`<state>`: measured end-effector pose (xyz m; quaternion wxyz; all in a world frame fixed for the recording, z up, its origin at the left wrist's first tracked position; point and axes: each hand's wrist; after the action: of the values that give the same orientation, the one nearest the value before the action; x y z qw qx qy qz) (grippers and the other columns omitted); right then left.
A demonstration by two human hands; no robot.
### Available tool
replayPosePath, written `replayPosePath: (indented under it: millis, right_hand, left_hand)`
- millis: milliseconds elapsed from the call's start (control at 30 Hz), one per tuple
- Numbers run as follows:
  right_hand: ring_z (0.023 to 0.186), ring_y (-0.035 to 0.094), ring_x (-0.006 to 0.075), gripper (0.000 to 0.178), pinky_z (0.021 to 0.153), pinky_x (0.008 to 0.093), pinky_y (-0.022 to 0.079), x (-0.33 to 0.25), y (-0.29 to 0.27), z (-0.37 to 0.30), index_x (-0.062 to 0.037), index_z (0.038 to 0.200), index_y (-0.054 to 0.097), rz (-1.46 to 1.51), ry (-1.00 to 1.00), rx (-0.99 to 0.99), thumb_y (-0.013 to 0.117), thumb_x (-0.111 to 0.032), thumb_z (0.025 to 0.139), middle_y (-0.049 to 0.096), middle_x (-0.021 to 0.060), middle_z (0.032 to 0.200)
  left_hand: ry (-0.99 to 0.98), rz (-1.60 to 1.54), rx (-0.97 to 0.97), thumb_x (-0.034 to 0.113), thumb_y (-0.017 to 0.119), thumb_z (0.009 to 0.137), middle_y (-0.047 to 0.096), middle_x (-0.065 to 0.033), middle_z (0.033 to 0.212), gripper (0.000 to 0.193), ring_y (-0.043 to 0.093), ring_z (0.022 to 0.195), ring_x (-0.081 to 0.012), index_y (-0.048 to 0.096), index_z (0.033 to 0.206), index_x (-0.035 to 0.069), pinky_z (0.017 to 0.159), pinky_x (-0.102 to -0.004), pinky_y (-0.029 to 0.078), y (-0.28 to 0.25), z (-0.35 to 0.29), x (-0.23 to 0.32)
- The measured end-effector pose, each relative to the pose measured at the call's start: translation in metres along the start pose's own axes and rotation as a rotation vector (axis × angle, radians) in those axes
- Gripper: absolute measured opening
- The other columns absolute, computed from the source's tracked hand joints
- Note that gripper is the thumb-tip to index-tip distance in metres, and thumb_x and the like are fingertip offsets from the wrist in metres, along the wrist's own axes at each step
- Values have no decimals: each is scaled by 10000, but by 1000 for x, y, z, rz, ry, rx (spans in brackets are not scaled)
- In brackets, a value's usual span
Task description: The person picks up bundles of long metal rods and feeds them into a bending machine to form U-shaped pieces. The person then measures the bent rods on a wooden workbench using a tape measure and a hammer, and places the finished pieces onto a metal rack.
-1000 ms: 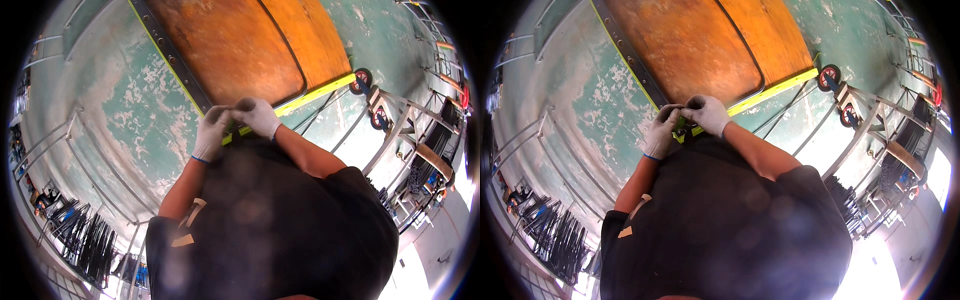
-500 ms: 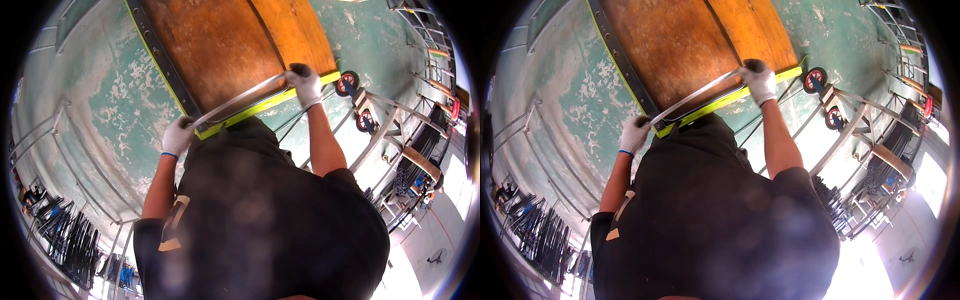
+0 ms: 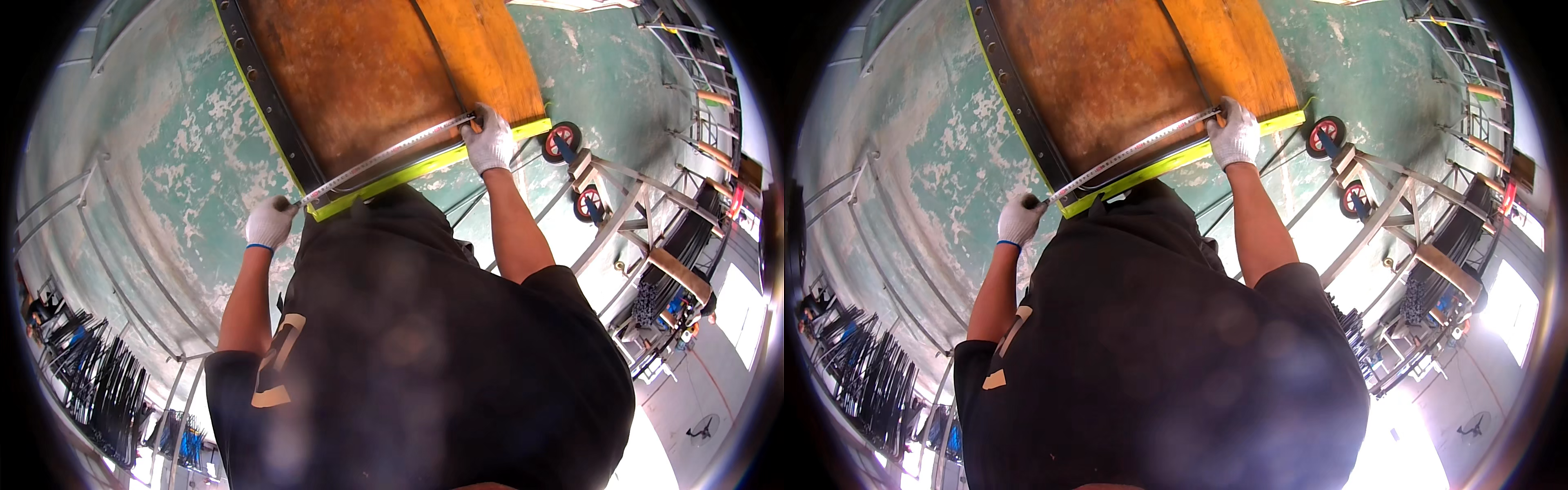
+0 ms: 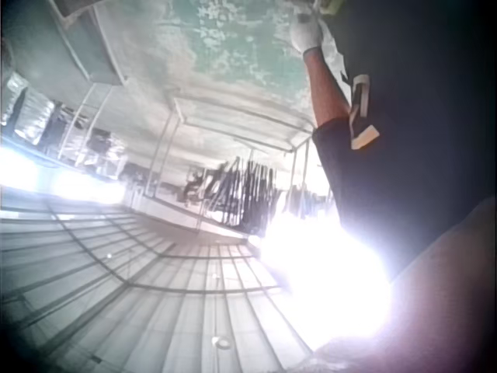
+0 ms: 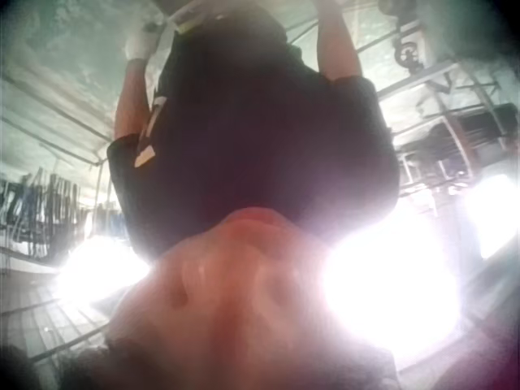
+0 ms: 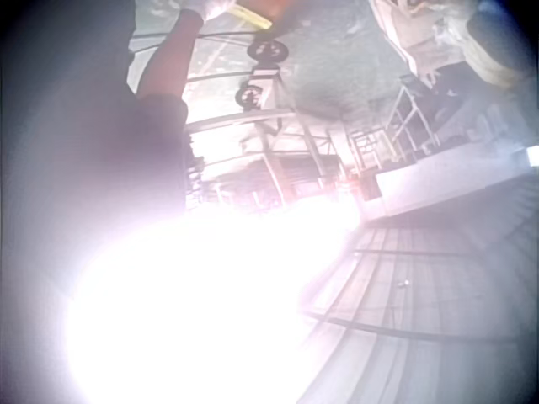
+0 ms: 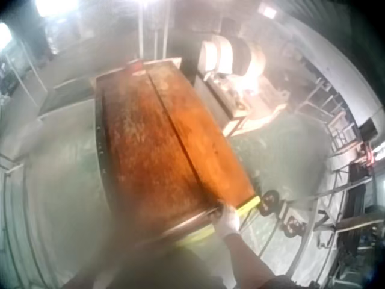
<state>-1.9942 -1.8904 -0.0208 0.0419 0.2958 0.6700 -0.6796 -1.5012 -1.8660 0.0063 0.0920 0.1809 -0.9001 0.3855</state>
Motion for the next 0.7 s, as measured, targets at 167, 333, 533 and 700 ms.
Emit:
replayPosePath:
  millis: [167, 333, 533, 700]
  right_hand:
    - [1039, 705, 342, 358, 965, 461, 550, 16, 0, 1, -94, 1128, 779, -103, -82, 82, 830, -261, 815, 770, 137, 1048]
    - [963, 710, 353, 271, 912, 473, 564, 24, 4, 2, -133, 1057, 814, -122, -137, 123, 824, -284, 832, 765, 131, 957]
    - [1025, 693, 359, 348, 954, 475, 547, 18, 2, -3, -148, 1193, 803, -156, -154, 83, 791, -267, 865, 756, 143, 1032]
    - [1038, 695, 367, 319, 951, 480, 547, 15, 3, -5, -113, 1161, 810, -284, -217, 106, 754, -292, 904, 756, 154, 1029]
  left_hand:
    - [30, -17, -19, 425, 713, 943, 786, -189, 1037, 387, 753, 1002, -379, 791, 1069, 67, 880, -470, 579, 6, 4, -9]
    - [-28, 9, -84, 466, 720, 923, 781, -214, 1021, 448, 755, 985, -384, 798, 1072, 51, 874, -477, 582, 8, 6, -8]
    - [-48, -2, -132, 485, 731, 900, 778, -217, 1009, 475, 747, 976, -400, 806, 1100, 60, 885, -473, 583, 3, 15, -10]
    - [-66, -25, -153, 486, 742, 868, 783, -205, 1003, 480, 750, 966, -384, 812, 1081, 61, 886, -458, 581, -8, 17, -3]
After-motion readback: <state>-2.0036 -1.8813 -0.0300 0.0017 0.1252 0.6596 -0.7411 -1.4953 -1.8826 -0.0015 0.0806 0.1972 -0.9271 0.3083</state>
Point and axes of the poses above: each hand's wrist, its own z-axis towards the middle knuckle, its own y-axis out of the palm, x = y × z
